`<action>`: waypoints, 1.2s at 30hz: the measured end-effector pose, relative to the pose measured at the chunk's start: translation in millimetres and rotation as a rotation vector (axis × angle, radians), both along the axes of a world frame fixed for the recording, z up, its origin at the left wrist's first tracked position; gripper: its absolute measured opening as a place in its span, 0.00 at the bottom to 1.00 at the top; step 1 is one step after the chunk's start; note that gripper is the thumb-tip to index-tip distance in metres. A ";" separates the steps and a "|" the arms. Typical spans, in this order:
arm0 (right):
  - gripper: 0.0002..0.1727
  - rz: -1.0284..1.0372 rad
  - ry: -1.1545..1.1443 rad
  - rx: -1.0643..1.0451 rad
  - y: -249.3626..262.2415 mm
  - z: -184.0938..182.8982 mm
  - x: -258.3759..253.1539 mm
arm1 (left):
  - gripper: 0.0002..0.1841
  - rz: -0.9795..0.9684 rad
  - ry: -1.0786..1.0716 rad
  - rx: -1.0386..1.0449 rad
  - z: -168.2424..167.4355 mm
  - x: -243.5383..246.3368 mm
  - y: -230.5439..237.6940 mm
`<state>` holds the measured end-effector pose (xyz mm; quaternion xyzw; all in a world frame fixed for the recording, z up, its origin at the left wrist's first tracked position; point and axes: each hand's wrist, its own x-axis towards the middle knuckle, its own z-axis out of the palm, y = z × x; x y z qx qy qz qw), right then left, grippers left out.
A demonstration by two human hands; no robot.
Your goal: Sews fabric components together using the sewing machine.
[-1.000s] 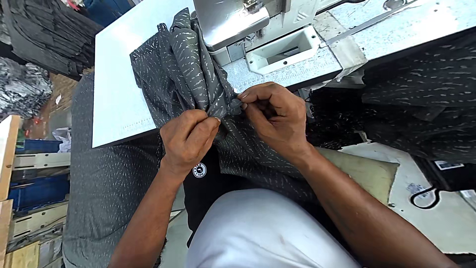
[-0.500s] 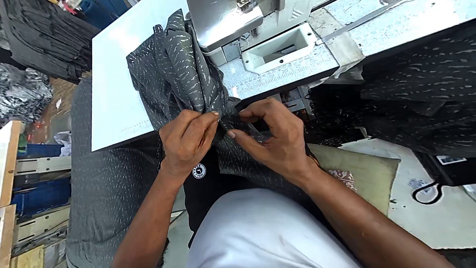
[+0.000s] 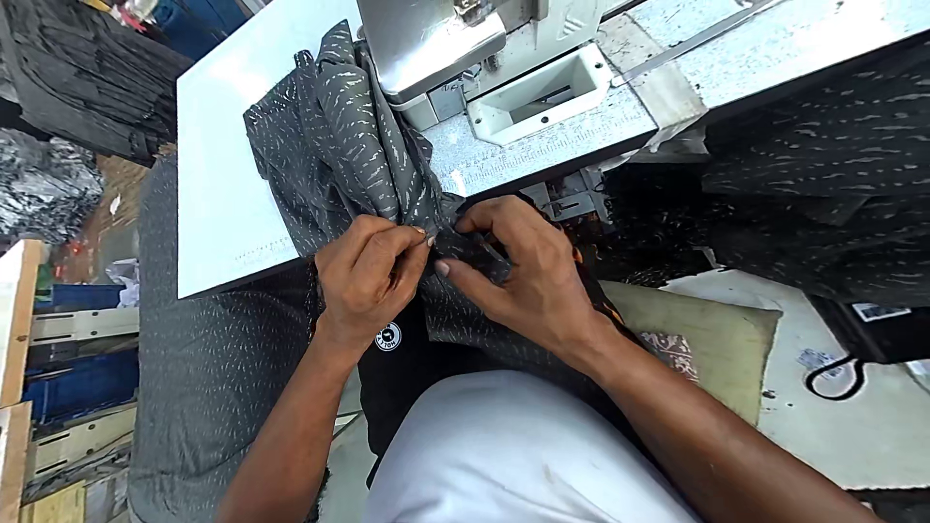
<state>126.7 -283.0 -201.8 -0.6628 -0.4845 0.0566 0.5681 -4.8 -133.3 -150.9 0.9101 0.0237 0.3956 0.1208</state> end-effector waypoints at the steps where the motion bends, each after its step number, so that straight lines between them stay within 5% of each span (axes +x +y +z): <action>1: 0.14 0.020 -0.004 -0.028 0.7 0.2 -0.7 | 0.04 -0.027 0.014 -0.055 0.7 0.6 -1.5; 4: 0.04 0.230 0.236 0.012 -7.2 12.2 -1.4 | 0.08 -0.045 0.095 -0.216 14.2 -1.8 14.0; 7: 0.07 0.376 0.526 0.025 -24.2 18.7 13.0 | 0.25 0.346 0.246 -0.438 37.4 -6.5 76.2; 11: 0.09 0.160 0.234 -0.163 -19.4 23.0 23.0 | 0.52 0.670 0.528 -0.725 27.9 14.4 176.1; 12: 0.11 0.175 0.136 -0.162 -19.0 26.6 22.7 | 0.49 0.678 0.584 -0.706 20.8 21.0 191.2; 14: 0.17 0.175 -0.107 -0.200 -21.9 30.9 24.0 | 0.26 0.684 0.631 -0.618 7.9 26.6 209.1; 15: 0.20 0.145 -0.243 -0.252 -25.2 30.9 27.8 | 0.18 0.680 0.588 -0.631 3.8 22.8 210.2; 17: 0.20 0.085 -0.427 -0.352 -35.2 29.9 41.2 | 0.17 0.633 0.317 -0.862 5.9 -1.6 197.3; 20: 0.16 0.034 -0.386 -0.356 -45.7 39.3 63.3 | 0.10 0.373 -0.467 -1.321 17.0 -52.5 175.9; 24: 0.13 0.016 -0.415 -0.311 -17.8 46.4 60.4 | 0.25 -0.116 -1.071 -1.466 10.8 -137.4 147.2; 28: 0.10 0.045 -0.475 -0.240 5.4 40.7 34.9 | 0.37 -0.019 -0.939 -1.681 11.0 -157.1 128.5; 30: 0.12 0.072 -0.481 -0.230 13.8 36.8 29.8 | 0.32 0.001 -0.786 -1.679 20.9 -151.4 130.8; 34: 0.13 0.016 -0.467 -0.221 19.8 37.4 33.6 | 0.18 0.002 -0.823 -1.511 73.0 -149.2 112.3; 36: 0.13 -0.005 -0.466 -0.147 24.3 52.0 36.4 | 0.19 0.238 -0.916 -1.293 89.8 -181.4 68.7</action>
